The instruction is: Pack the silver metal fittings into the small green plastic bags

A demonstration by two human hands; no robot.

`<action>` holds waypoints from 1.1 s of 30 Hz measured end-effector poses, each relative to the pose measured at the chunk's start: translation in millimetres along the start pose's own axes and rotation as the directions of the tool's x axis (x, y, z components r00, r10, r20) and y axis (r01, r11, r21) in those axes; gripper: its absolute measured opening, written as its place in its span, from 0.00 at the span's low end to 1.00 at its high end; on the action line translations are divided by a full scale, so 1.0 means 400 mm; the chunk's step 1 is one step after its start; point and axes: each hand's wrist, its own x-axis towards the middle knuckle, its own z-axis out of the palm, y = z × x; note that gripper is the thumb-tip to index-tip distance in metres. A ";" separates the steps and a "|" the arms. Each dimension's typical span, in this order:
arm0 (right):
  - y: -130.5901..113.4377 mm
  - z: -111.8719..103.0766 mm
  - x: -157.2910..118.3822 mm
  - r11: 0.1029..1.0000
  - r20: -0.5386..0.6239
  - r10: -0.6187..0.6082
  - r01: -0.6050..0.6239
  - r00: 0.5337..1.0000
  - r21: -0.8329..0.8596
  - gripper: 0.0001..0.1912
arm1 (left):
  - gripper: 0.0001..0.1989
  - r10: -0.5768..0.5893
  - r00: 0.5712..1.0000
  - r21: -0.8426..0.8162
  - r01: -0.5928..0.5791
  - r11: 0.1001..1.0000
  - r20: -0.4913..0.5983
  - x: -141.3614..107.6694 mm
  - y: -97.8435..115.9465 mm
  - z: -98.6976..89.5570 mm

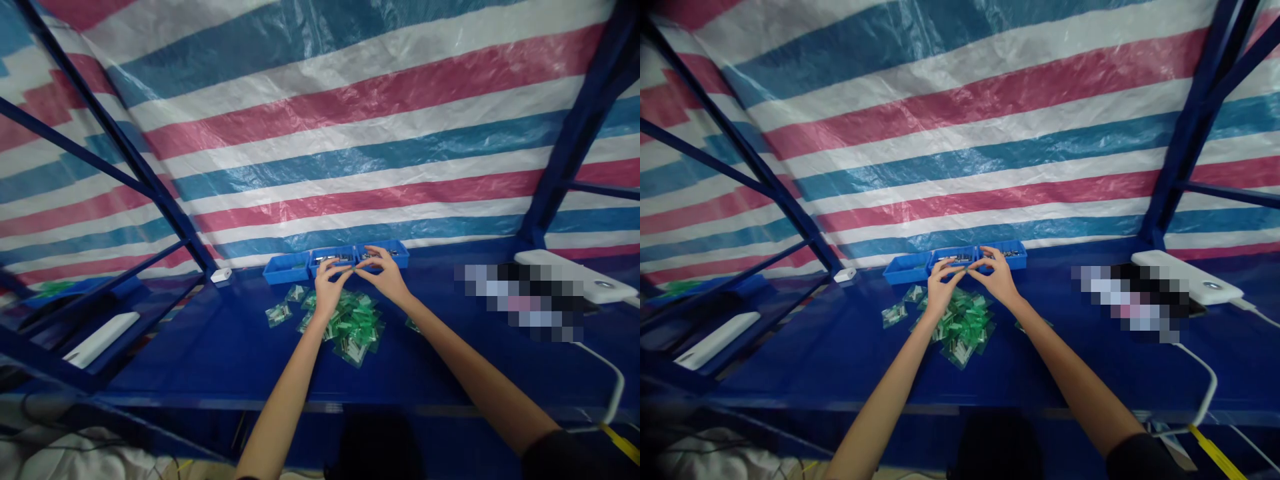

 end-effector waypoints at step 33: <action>0.012 -0.180 0.036 0.536 0.254 0.839 -0.649 0.482 -0.540 0.42 | 0.15 -0.370 0.875 0.740 0.469 0.482 -0.313 0.253 -0.196 -0.219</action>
